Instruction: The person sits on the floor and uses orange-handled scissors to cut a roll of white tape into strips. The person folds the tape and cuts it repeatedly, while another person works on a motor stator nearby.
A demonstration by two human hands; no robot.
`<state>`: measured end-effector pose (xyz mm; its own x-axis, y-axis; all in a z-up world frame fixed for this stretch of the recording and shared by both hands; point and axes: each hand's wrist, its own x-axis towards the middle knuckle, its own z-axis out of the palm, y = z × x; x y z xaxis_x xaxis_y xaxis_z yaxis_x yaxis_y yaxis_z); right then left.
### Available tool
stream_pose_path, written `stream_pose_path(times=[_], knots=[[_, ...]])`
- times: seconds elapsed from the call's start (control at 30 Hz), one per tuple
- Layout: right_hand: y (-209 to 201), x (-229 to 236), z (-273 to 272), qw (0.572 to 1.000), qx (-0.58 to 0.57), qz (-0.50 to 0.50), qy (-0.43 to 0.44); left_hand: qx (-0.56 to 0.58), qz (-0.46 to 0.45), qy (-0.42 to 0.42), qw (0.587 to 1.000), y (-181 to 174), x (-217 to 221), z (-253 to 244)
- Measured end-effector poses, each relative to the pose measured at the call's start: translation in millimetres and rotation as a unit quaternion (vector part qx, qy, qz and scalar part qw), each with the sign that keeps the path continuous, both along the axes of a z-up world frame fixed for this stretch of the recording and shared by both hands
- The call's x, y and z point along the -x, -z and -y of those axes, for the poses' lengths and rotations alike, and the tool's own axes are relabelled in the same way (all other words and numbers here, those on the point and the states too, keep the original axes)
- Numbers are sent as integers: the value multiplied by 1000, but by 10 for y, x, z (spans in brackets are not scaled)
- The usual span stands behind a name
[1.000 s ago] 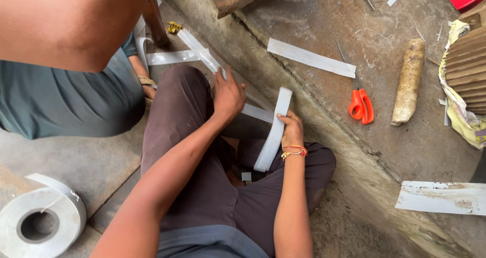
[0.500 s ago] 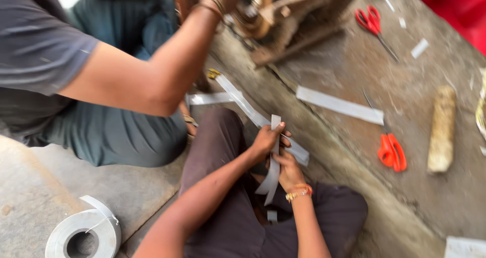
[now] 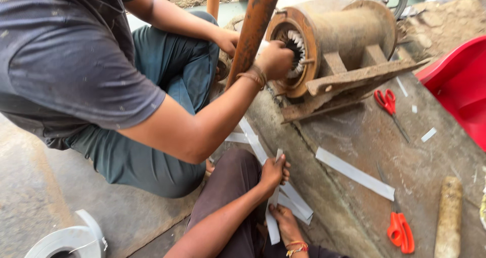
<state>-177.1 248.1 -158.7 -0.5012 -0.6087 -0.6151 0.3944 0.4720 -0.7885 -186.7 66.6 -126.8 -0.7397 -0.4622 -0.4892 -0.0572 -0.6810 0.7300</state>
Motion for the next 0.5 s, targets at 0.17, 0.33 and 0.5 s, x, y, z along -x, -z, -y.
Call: stream_pose_path(times=[0.17,0.33,0.5], knots=[[137,72,-41,998,-55,8,-1,44,20,23,999,-94,-41,-67],[292,109,-59,1000,-19,-12,-8,58,44,25,997,-147,-39,-65],[188,63,-37,996,-71,36,26,85,36,46,995,-192,-68,-96]])
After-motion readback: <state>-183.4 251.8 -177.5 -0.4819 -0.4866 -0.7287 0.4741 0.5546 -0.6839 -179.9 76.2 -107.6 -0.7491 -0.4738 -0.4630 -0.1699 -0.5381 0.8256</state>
